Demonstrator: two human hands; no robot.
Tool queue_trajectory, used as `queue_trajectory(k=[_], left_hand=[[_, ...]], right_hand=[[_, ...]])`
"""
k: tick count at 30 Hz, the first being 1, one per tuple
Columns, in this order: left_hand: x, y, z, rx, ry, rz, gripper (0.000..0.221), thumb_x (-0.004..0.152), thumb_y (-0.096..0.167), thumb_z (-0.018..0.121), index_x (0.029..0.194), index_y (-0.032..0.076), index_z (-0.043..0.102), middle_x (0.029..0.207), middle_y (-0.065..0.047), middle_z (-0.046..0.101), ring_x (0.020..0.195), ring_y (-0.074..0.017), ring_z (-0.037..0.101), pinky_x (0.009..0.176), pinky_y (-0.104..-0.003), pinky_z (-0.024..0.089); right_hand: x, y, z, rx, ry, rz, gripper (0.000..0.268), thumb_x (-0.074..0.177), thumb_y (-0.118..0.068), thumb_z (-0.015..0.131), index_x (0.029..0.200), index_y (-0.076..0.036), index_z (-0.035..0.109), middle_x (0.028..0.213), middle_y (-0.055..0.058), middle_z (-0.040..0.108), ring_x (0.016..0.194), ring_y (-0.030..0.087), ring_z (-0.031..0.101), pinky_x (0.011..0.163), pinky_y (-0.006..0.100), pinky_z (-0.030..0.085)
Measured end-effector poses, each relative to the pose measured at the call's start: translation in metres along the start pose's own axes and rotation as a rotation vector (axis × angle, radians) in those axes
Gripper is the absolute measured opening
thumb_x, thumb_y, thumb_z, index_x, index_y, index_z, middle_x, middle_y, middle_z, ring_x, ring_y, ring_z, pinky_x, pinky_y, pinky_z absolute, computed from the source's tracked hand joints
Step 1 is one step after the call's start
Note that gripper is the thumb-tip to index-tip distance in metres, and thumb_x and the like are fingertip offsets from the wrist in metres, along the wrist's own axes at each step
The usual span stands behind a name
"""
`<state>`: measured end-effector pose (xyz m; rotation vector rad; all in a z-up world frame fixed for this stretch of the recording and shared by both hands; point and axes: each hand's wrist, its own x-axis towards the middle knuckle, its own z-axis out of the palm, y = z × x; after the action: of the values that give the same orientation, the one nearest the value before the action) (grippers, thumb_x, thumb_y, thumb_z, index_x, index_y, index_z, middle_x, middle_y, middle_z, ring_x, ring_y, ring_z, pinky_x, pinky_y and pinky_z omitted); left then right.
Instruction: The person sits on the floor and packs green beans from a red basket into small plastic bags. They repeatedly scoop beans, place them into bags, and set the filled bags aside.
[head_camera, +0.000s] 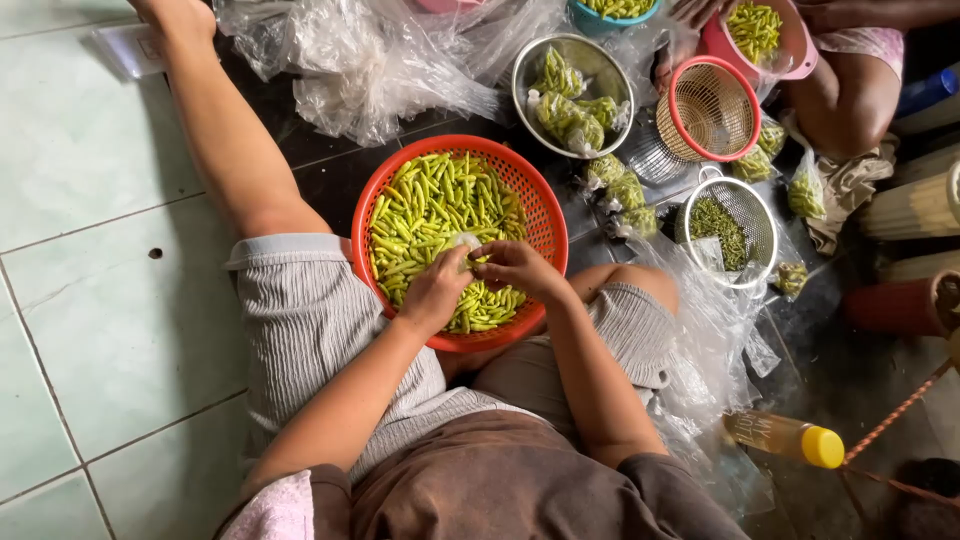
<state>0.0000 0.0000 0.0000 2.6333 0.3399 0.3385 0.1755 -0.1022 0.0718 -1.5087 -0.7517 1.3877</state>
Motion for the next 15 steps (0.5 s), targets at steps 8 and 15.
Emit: queue_trajectory(k=[8,15], left_hand=[[-0.004,0.012,-0.009,-0.035,-0.072,-0.004,0.017,0.091,-0.005,0.072,0.108,0.001,0.070,0.147,-0.018,0.044,0.130,-0.0415,0.056,0.084,-0.053,0.066],[-0.006,0.003,0.013,0.008,-0.016,0.022,0.013,0.096,0.006,0.070,0.109,0.006,0.071,0.151,-0.013,0.040,0.135,-0.0360,0.053,0.085,-0.047,0.066]], right_hand=[[0.007,0.015,-0.004,-0.456,0.079,-0.083,0.049,0.095,-0.020,0.076,0.139,-0.003,0.063,0.090,0.019,0.073,0.073,0.019,0.070,0.062,0.035,0.060],[0.002,0.001,0.001,-0.446,0.103,-0.061,0.044,0.098,-0.021,0.070,0.136,-0.001,0.065,0.088,0.017,0.076,0.078,0.020,0.074,0.069,0.033,0.061]])
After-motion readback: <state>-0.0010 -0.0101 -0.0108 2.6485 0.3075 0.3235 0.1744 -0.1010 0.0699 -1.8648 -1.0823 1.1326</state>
